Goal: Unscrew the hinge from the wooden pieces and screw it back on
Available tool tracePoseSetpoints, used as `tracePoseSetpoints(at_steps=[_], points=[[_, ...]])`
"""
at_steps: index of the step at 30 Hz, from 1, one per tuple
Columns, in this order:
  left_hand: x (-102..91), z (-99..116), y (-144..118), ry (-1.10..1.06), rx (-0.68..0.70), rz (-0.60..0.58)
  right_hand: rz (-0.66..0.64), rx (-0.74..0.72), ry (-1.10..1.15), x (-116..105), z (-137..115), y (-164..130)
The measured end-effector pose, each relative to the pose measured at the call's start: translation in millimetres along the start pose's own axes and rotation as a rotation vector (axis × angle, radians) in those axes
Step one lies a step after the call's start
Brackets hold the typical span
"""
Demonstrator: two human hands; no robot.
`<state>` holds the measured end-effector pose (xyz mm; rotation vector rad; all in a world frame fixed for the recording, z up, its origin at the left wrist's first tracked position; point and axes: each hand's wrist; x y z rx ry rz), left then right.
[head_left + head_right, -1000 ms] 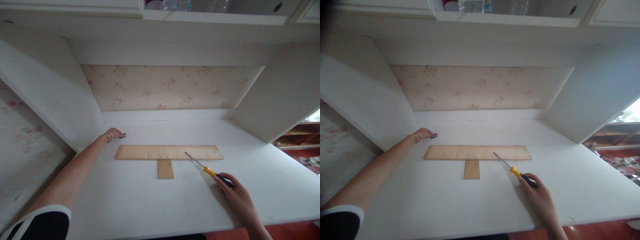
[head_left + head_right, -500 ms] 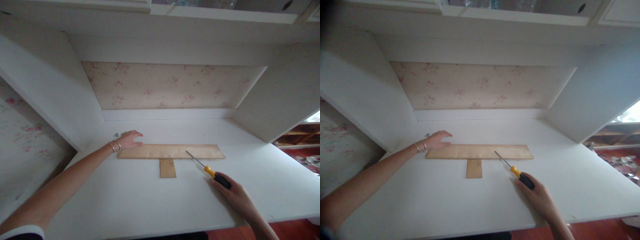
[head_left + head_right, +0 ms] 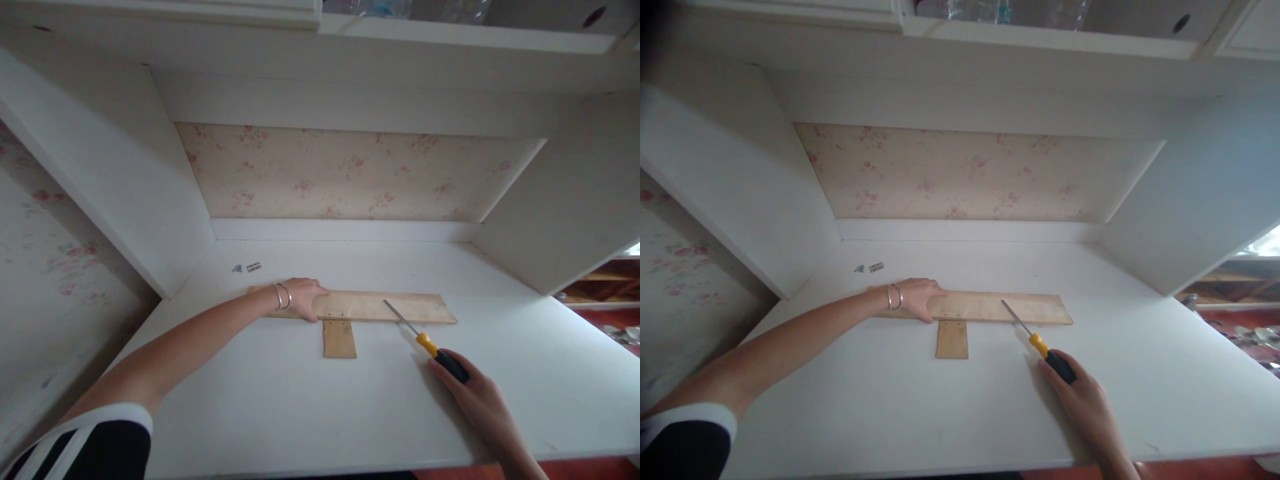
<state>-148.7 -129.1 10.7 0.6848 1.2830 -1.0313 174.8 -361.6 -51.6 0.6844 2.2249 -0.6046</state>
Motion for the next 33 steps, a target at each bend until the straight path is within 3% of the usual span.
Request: tracePoseSetpoints(at_steps=[4, 7, 13, 18, 27, 30, 33], points=[[-10.3, -7.7, 5.0, 0.027, 0.003, 0.000, -0.020, 0.018, 0.014, -0.8, -1.4, -0.9], [-21.5, -28.3, 6.5, 0.056, -0.017, 0.032, -0.014, 0.023, 0.031, -2.8, -3.8, -2.7], [-44.7, -97.5, 5.0, 0.122, -0.149, 0.012, -0.008, 0.019, 0.020, -3.9, -6.1, -3.5], [-58.3, -153.4, -6.3, 0.163, -0.278, -0.083, -0.037, 0.020, 0.002, -2.5, -2.9, -1.0], [-45.9, -233.4, -28.1, 0.122, -0.488, -0.122, -0.050, 0.023, 0.025, 3.4, 8.2, 11.3], [-41.2, -243.5, -36.3, 0.116, -0.531, -0.126, -0.038, 0.033, 0.014, 5.1, 7.7, 12.6], [-40.3, -238.0, -43.2, 0.171, -0.529, -0.088, -0.017, 0.026, 0.009, 5.8, 5.9, 11.4]])
Point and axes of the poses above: each hand's wrist, its own y-axis towards the middle knuckle, its own x-axis out of the palm, z = x × y, and after that the axes turned 8 degrees about x, right-handed
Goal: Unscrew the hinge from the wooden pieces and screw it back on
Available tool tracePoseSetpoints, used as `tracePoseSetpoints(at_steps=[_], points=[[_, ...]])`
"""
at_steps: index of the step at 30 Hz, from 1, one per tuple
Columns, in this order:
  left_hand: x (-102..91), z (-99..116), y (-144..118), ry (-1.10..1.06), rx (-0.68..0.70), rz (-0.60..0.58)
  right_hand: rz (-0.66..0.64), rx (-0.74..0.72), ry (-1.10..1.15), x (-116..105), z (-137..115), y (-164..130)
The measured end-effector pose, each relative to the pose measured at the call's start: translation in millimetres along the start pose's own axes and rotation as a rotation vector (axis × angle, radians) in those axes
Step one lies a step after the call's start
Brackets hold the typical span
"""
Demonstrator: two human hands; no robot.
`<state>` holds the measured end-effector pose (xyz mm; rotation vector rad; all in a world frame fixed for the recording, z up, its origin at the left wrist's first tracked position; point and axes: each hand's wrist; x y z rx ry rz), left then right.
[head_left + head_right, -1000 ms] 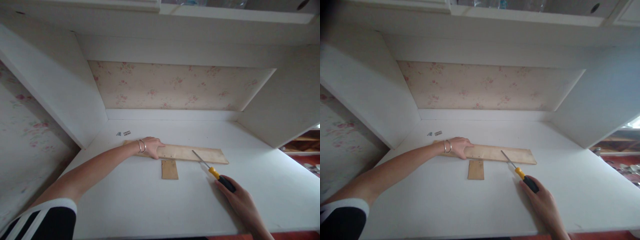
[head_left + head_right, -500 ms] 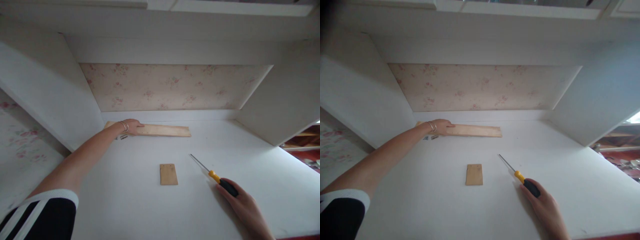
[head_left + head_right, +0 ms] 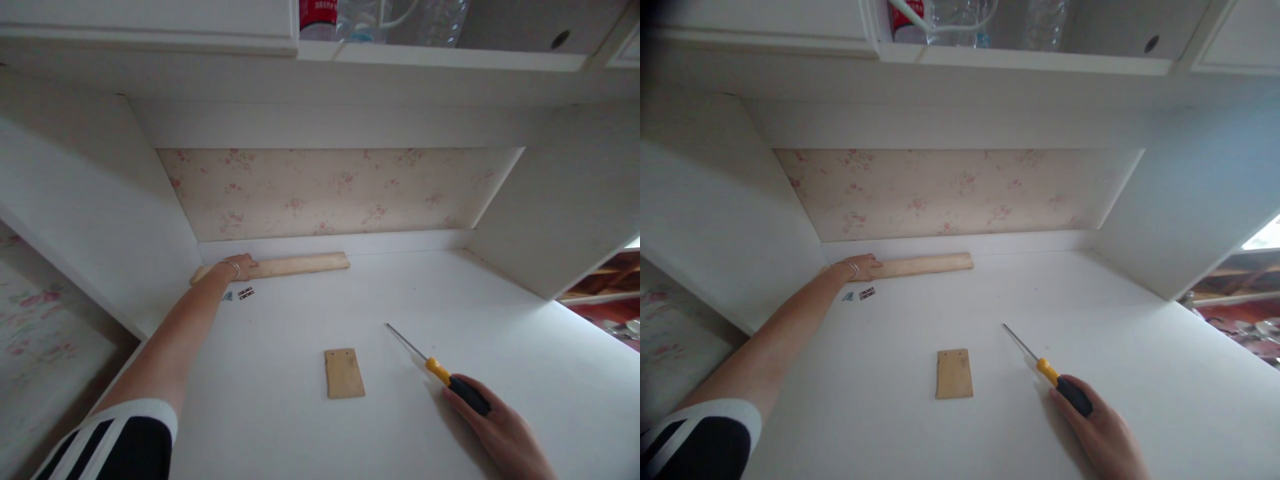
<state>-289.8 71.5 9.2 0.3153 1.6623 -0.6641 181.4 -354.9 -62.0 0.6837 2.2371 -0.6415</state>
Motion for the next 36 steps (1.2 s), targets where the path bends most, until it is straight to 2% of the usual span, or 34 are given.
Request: tracePoseSetpoints(at_steps=[3, 5, 8, 11, 13, 15, 17, 19, 21, 23, 25, 27, 29, 31, 34, 36], points=[[-2.1, 19.7, -11.7, 0.039, -0.013, 0.100, 0.011, 0.002, 0.002, -0.7, -4.3, -4.0], [-2.8, 45.5, -22.3, 0.028, -0.027, 0.193, 0.010, 0.011, 0.001, -1.5, -7.8, -7.0], [1.2, 103.2, -48.8, -0.060, 0.092, 0.318, 0.013, 0.011, 0.001, -2.0, -10.8, -9.5], [13.7, 173.0, -89.1, -0.178, 0.351, 0.390, 0.015, 0.017, 0.018, -1.3, -11.0, -9.9], [24.6, 215.7, -116.4, -0.252, 0.493, 0.391, 0.025, 0.018, 0.048, -0.2, -12.3, -11.0], [33.8, 248.7, -136.2, -0.281, 0.594, 0.377, 0.038, 0.023, 0.105, 1.1, -17.4, -14.6], [38.6, 270.4, -144.8, -0.294, 0.631, 0.363, 0.005, 0.042, 0.218, 2.7, -28.0, -21.6], [38.5, 282.7, -143.3, -0.296, 0.648, 0.337, -0.120, 0.069, 0.400, 4.1, -44.4, -31.6], [35.1, 288.1, -136.6, -0.292, 0.657, 0.286, -0.316, 0.050, 0.635, 5.2, -65.2, -42.5], [30.3, 287.6, -130.0, -0.286, 0.652, 0.247, -0.474, 0.018, 0.766, 6.8, -88.3, -51.1], [26.1, 280.2, -126.1, -0.272, 0.626, 0.266, -0.580, -0.014, 0.781, 10.9, -111.1, -54.4], [23.3, 264.2, -124.5, -0.250, 0.577, 0.336, -0.622, -0.081, 0.717, 19.9, -131.9, -51.4], [21.6, 239.2, -122.6, -0.234, 0.496, 0.410, -0.594, -0.158, 0.580, 34.6, -150.4, -43.5], [20.2, 207.6, -117.7, -0.229, 0.409, 0.436, -0.535, -0.259, 0.388, 54.1, -168.2, -34.2], [18.7, 158.5, -103.3, -0.181, 0.282, 0.425, -0.347, -0.498, 0.020, 87.8, -198.3, -25.8], [19.8, 131.0, -90.7, -0.160, 0.228, 0.387, -0.291, -0.561, -0.178, 110.7, -221.0, -26.0]])
Point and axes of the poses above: each hand's wrist, its own y-axis towards the middle knuckle, its own x-axis out of the palm, z = x × y, and after that the axes turned 8 degrees about x, right-handed
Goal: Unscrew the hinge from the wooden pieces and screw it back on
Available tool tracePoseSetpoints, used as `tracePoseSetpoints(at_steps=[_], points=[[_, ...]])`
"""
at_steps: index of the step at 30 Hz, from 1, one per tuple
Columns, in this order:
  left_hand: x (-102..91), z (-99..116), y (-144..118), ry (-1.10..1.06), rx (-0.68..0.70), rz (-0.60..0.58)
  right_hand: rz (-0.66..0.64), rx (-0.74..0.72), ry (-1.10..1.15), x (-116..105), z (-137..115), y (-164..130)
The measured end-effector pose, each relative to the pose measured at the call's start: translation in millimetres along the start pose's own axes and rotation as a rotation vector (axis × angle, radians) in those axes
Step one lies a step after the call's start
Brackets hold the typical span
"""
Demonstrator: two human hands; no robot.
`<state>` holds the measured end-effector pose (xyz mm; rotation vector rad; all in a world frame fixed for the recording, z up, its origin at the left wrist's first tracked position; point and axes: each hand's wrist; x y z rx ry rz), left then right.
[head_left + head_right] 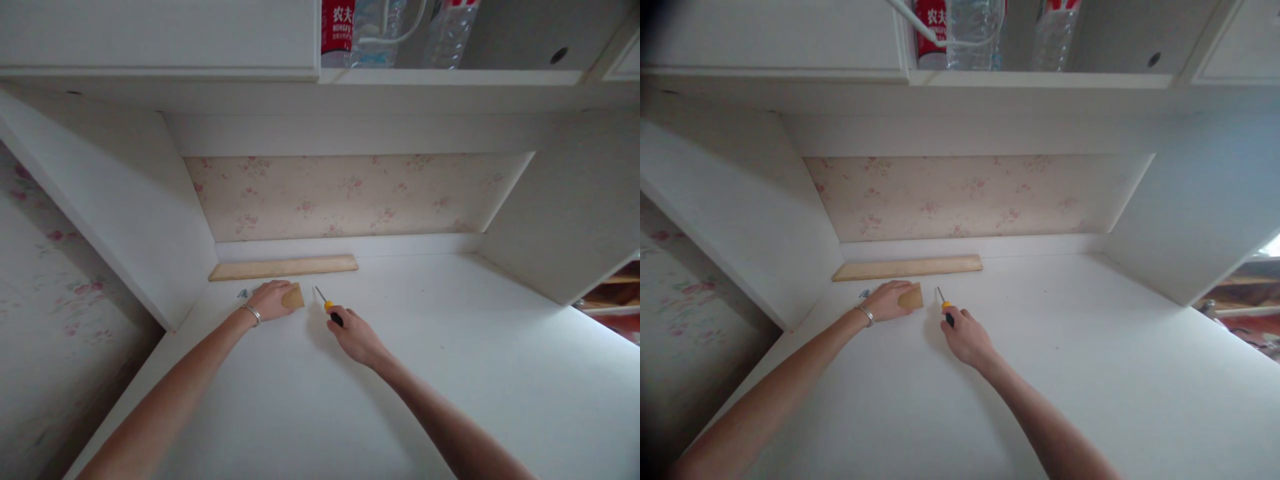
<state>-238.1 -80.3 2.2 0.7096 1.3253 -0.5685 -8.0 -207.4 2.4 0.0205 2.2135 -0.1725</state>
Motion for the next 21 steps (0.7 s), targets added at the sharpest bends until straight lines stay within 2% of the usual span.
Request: tracePoseSetpoints(at_steps=[3, 5, 8, 10, 13, 17, 19, 21], points=[[6.5, -33.6, 8.5, 0.049, -0.050, -0.095, 0.006, -0.031, -0.251, 23.4, -32.2, 22.0], [12.5, -48.3, 11.9, 0.060, -0.071, -0.157, 0.016, -0.064, -0.288, 36.7, -49.0, 33.9], [19.0, -58.2, 11.5, 0.055, -0.069, -0.171, 0.020, -0.103, -0.320, 50.4, -64.9, 47.6], [20.7, -55.3, 6.9, 0.049, -0.079, -0.139, 0.019, -0.121, -0.336, 54.5, -70.7, 52.2], [21.1, -33.2, -6.4, 0.018, -0.141, 0.018, 0.031, -0.137, -0.342, 53.5, -72.7, 49.3], [20.6, 28.0, -33.4, -0.284, -0.088, 0.332, 0.076, -0.187, -0.274, 44.8, -60.3, 26.9], [20.3, 64.3, -48.5, -0.456, -0.079, 0.396, 0.078, -0.253, -0.169, 40.7, -49.4, 9.0], [20.4, 98.0, -62.1, -0.614, -0.086, 0.405, 0.073, -0.323, 0.017, 37.9, -38.6, -12.3]])
Point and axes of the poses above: each hand's wrist, its own y-axis towards the middle knuckle, its own x-axis out of the palm, z = x × y, and after that the axes turned 8 degrees about x, right-handed
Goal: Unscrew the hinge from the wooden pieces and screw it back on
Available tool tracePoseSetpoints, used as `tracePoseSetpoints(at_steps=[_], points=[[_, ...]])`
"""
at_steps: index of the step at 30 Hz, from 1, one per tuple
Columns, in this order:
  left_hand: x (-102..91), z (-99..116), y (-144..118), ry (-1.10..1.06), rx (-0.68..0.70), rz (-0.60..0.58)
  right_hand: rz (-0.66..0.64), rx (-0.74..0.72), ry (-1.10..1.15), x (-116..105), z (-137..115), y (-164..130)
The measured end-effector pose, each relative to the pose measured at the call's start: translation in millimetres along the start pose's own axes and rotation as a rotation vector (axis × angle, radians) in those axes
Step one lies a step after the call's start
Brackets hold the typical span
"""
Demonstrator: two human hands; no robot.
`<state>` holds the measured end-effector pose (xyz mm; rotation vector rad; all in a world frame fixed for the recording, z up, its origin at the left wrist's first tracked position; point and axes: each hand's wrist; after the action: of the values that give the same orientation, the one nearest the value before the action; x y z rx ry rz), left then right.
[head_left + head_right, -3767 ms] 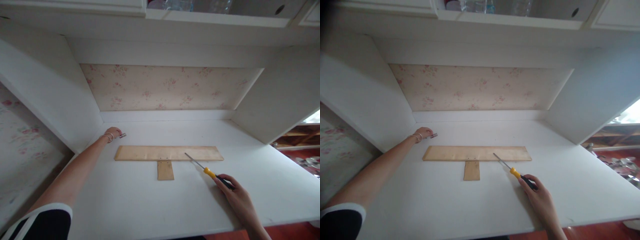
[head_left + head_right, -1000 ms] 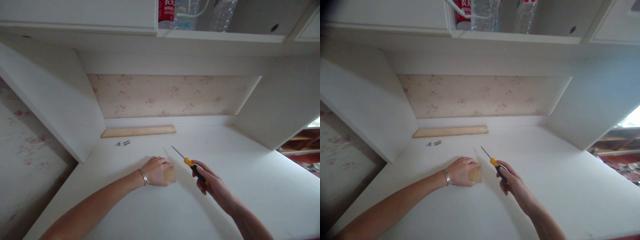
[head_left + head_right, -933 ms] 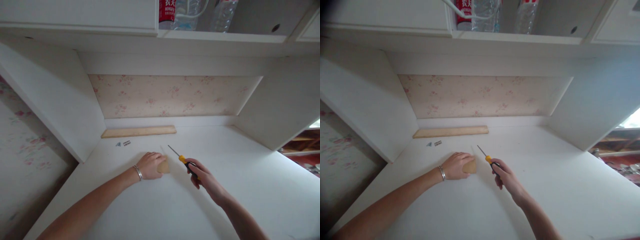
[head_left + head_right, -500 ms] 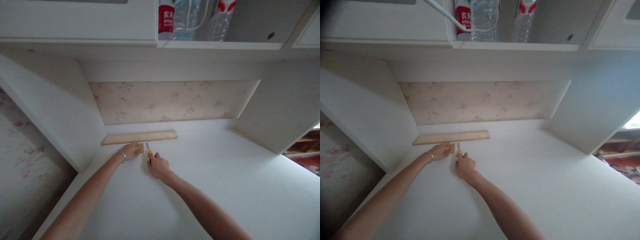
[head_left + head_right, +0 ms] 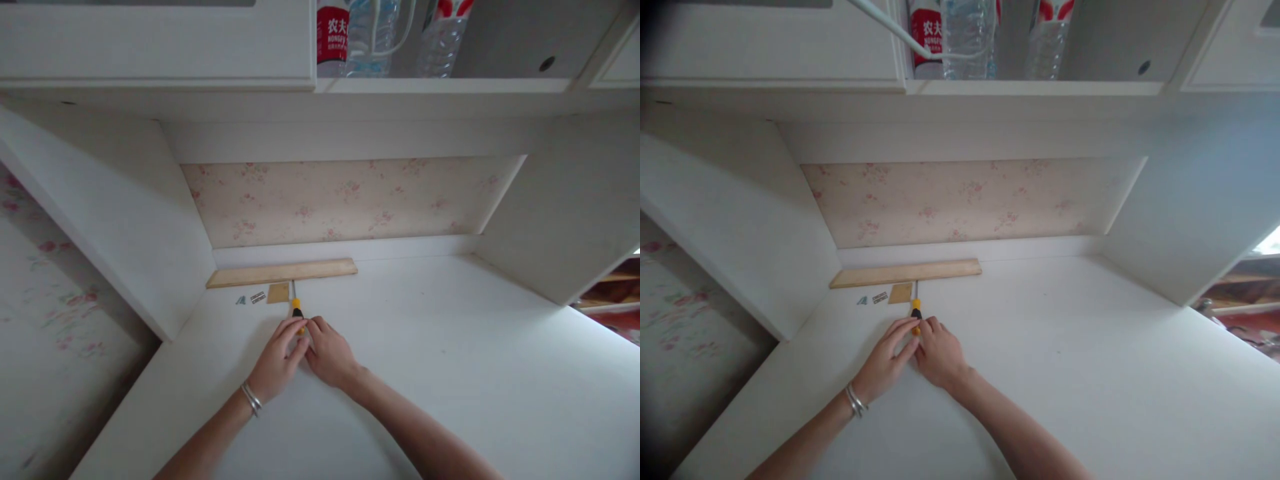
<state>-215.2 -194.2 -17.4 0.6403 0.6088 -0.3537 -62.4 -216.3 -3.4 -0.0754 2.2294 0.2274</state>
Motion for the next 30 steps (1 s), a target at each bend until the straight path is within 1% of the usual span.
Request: tracePoseSetpoints(at_steps=[2, 3, 5, 6, 7, 8, 9, 11, 12, 13, 14, 16, 17, 18, 20, 23, 26, 28, 30], points=[[11.7, 22.7, -15.2, -0.139, -0.019, -0.011, -0.004, -0.022, 0.304, -3.5, 2.0, -23.6], [17.2, 31.9, -20.9, -0.201, -0.014, -0.029, -0.045, -0.019, 0.488, -5.1, 2.8, -34.4], [27.3, 46.7, -28.6, -0.315, 0.002, -0.088, -0.165, 0.017, 0.818, -8.6, 5.2, -51.3], [31.9, 52.5, -30.9, -0.353, 0.009, -0.124, -0.234, 0.033, 0.942, -10.3, 7.3, -57.0], [36.3, 57.5, -32.5, -0.372, 0.018, -0.164, -0.304, 0.030, 1.016, -11.7, 10.0, -60.9], [40.3, 61.8, -33.6, -0.368, 0.029, -0.206, -0.366, -0.008, 1.038, -12.4, 13.4, -63.1], [43.9, 65.2, -34.5, -0.348, 0.047, -0.240, -0.418, -0.080, 1.013, -12.0, 17.4, -64.2], [49.9, 69.7, -36.0, -0.295, 0.093, -0.253, -0.462, -0.273, 0.868, -7.3, 26.1, -64.8], [52.1, 70.8, -36.8, -0.279, 0.121, -0.234, -0.447, -0.361, 0.781, -3.1, 30.3, -65.1], [53.9, 71.2, -37.6, -0.271, 0.143, -0.212, -0.411, -0.419, 0.708, 2.1, 34.0, -65.9], [55.1, 71.2, -38.3, -0.267, 0.162, -0.193, -0.371, -0.447, 0.647, 7.4, 36.8, -67.1], [56.2, 70.5, -39.2, -0.259, 0.185, -0.174, -0.291, -0.430, 0.548, 16.3, 39.2, -70.0], [56.2, 70.1, -39.3, -0.254, 0.190, -0.171, -0.272, -0.413, 0.506, 18.9, 38.9, -71.3], [55.9, 69.7, -39.4, -0.248, 0.190, -0.167, -0.269, -0.396, 0.473, 20.1, 37.8, -72.4], [55.1, 69.1, -39.7, -0.237, 0.192, -0.165, -0.303, -0.372, 0.432, 20.1, 35.3, -73.3], [54.1, 67.7, -41.3, -0.228, 0.207, -0.196, -0.338, -0.365, 0.449, 21.8, 35.2, -73.7], [53.2, 65.9, -43.8, -0.232, 0.220, -0.206, -0.315, -0.357, 0.526, 30.2, 39.4, -75.7], [51.8, 65.1, -45.1, -0.228, 0.227, -0.209, -0.285, -0.277, 0.569, 35.6, 40.5, -77.1], [49.6, 64.6, -45.8, -0.208, 0.222, -0.235, -0.233, -0.160, 0.585, 37.9, 38.1, -78.0]])
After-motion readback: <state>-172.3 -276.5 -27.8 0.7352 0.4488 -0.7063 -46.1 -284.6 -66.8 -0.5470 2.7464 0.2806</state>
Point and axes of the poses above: each hand's wrist, its own y-axis towards the middle knuckle, its own x-axis out of the palm, z = x × y, and after that the axes turned 8 degrees about x, right-handed
